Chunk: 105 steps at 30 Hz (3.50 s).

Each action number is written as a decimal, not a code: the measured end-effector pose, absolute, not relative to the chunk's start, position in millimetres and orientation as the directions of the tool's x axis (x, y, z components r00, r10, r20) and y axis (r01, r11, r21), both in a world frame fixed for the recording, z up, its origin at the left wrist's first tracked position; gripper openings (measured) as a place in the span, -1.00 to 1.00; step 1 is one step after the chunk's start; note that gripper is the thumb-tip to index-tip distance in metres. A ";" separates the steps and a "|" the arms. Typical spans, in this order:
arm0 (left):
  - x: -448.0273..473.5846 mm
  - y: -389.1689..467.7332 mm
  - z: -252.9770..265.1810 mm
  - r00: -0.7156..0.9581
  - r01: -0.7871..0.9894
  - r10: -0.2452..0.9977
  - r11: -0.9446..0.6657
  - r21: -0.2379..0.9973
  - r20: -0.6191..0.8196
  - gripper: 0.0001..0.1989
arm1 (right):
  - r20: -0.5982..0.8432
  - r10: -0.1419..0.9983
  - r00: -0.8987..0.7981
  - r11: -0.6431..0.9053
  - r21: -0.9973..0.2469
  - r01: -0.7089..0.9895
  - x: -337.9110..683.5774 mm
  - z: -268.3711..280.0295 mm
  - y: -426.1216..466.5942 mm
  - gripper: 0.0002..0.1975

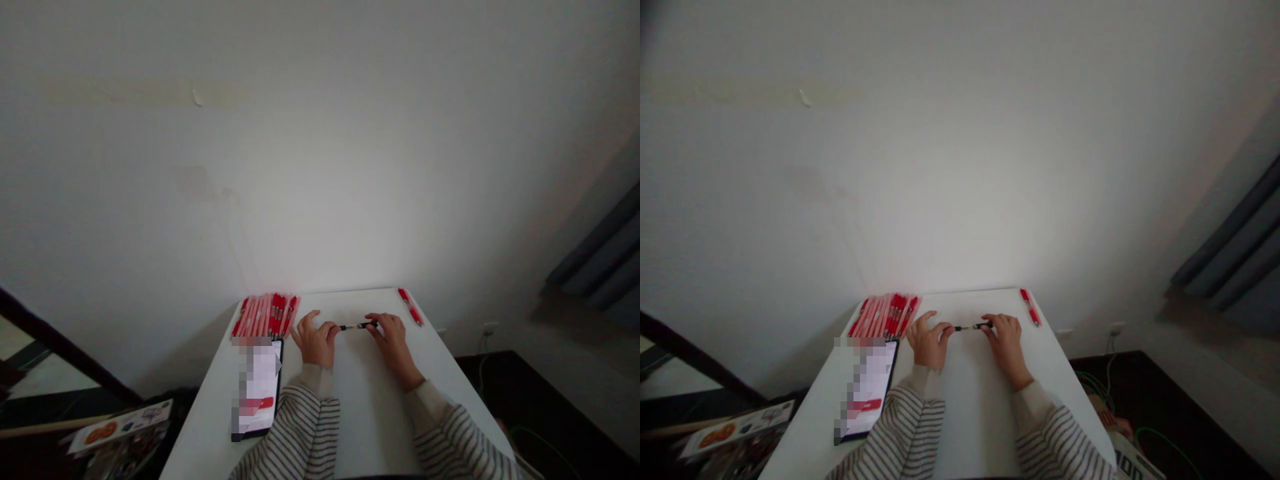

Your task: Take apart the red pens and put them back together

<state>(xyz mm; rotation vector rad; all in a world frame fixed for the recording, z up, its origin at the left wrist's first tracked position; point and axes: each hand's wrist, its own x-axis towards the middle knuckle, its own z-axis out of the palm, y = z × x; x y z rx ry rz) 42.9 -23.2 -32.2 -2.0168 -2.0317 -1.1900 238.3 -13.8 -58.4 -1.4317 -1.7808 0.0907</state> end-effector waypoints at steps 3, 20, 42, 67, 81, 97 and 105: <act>43.4 -23.1 -32.1 -0.162 0.868 0.837 -0.130 0.479 0.522 -0.83 | 0.557 0.830 -0.025 0.366 -0.509 0.779 237.9 -57.8 -13.7 -0.72; 47.5 -24.9 -27.1 -0.112 0.839 0.835 -0.211 0.501 0.538 -0.93 | 0.524 0.851 -0.029 0.328 -0.489 0.809 237.9 -61.6 -10.8 -0.74; 45.2 -20.1 -33.2 -0.181 0.817 0.850 -0.149 0.557 0.494 -0.92 | 0.539 0.842 0.013 0.438 -0.699 0.565 237.9 -56.0 -10.4 -0.70; 51.0 -26.7 -38.5 0.001 0.891 0.930 -0.168 0.422 0.368 -0.66 | -0.081 0.997 0.014 -0.010 -0.292 -0.956 200.2 -40.4 11.6 -0.75; 48.5 -27.0 -40.2 0.068 0.948 0.984 -0.116 0.297 0.167 -0.54 | -0.015 1.000 -0.016 -0.020 -0.257 -0.966 215.3 -41.6 4.0 -0.79; 48.4 -25.4 -43.3 0.066 0.950 0.981 -0.117 0.289 0.181 -0.54 | -0.004 1.000 0.014 0.012 -0.325 -0.946 215.2 -41.0 2.9 -0.79; 49.0 -27.5 -39.3 0.065 0.946 0.981 -0.118 0.300 0.182 -0.55 | -0.012 1.000 0.005 0.000 -0.349 -0.937 214.0 -37.5 0.8 -0.76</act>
